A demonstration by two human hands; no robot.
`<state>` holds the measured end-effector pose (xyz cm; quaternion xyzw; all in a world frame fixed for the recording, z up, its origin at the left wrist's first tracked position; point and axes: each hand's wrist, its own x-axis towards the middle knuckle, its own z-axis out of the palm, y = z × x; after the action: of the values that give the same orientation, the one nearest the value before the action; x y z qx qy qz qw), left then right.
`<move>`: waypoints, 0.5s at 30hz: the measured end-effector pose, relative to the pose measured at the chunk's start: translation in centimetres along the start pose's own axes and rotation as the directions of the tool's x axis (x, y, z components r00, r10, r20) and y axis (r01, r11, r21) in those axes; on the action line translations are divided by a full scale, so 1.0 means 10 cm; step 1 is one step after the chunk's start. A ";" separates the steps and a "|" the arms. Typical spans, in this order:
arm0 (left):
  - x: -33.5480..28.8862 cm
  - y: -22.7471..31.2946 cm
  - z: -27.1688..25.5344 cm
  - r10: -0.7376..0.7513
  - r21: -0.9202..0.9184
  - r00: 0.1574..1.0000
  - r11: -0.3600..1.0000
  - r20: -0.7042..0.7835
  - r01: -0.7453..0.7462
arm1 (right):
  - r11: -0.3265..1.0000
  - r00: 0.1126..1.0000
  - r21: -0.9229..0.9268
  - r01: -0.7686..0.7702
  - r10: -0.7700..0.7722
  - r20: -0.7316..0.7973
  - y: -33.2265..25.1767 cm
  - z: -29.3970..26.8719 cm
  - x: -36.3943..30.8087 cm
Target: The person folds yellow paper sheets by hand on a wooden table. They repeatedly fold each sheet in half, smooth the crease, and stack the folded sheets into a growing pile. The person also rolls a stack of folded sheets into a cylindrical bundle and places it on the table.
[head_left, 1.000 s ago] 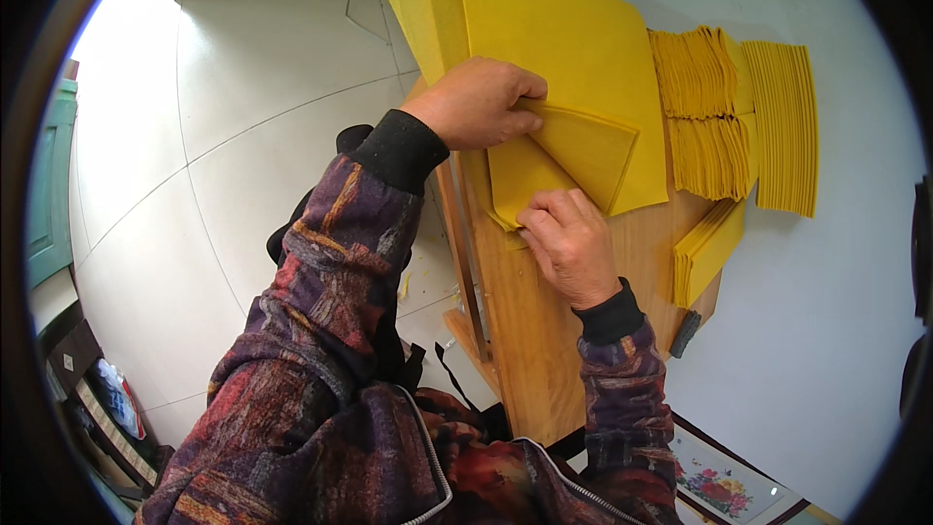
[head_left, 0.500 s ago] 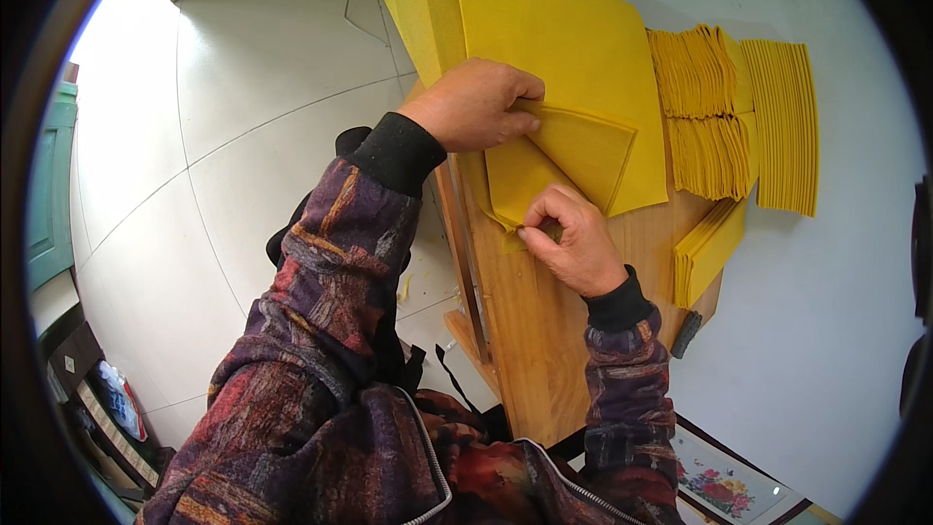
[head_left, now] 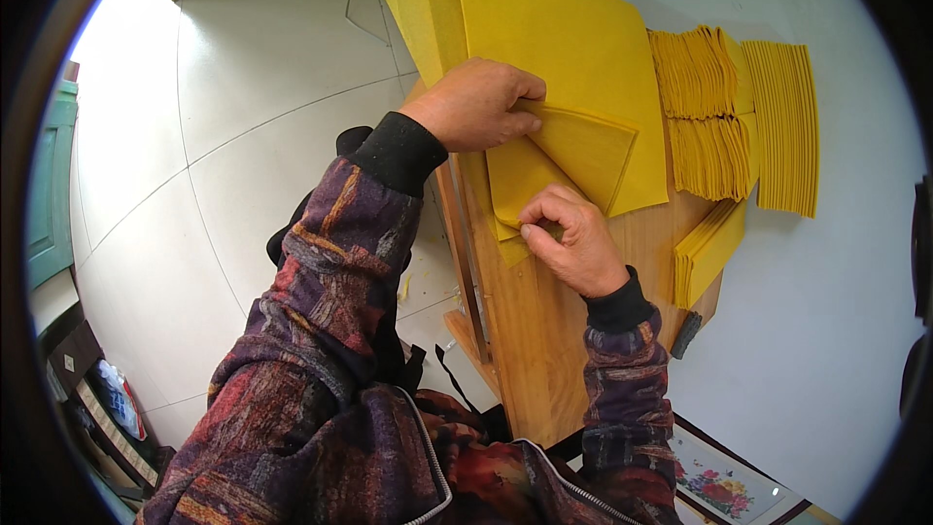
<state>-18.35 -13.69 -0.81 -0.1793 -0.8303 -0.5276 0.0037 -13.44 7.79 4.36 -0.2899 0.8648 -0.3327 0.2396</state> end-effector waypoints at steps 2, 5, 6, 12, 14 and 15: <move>0.00 0.01 -0.01 -0.019 0.001 1.000 1.000 0.021 0.019 | 1.000 1.000 0.004 -0.002 0.002 0.001 0.01 0.00 0.00; 0.00 0.03 -0.02 -0.024 0.006 0.999 1.000 0.030 0.024 | 1.000 1.000 0.020 -0.017 0.017 0.006 0.01 -0.01 0.00; 0.00 0.03 -0.02 -0.023 0.008 0.999 1.000 0.030 0.023 | 0.999 1.000 0.027 -0.018 0.018 0.006 0.00 -0.01 0.00; 0.00 0.01 0.00 0.020 -0.009 0.999 1.000 -0.029 -0.020 | 0.999 0.999 0.037 -0.040 0.040 0.004 -0.01 -0.01 0.00; 0.00 0.01 0.00 0.031 -0.010 0.999 0.999 -0.044 -0.031 | 0.998 0.999 0.043 -0.049 0.049 0.009 -0.01 -0.01 0.00; 0.00 0.01 0.00 0.022 -0.005 0.999 1.000 -0.032 -0.023 | 0.997 0.998 0.046 -0.055 0.054 0.012 -0.01 -0.01 0.00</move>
<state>-18.32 -13.64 -0.77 -0.1803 -0.8266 -0.5326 0.0222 -13.50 7.74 4.52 -0.2624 0.8632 -0.3444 0.2598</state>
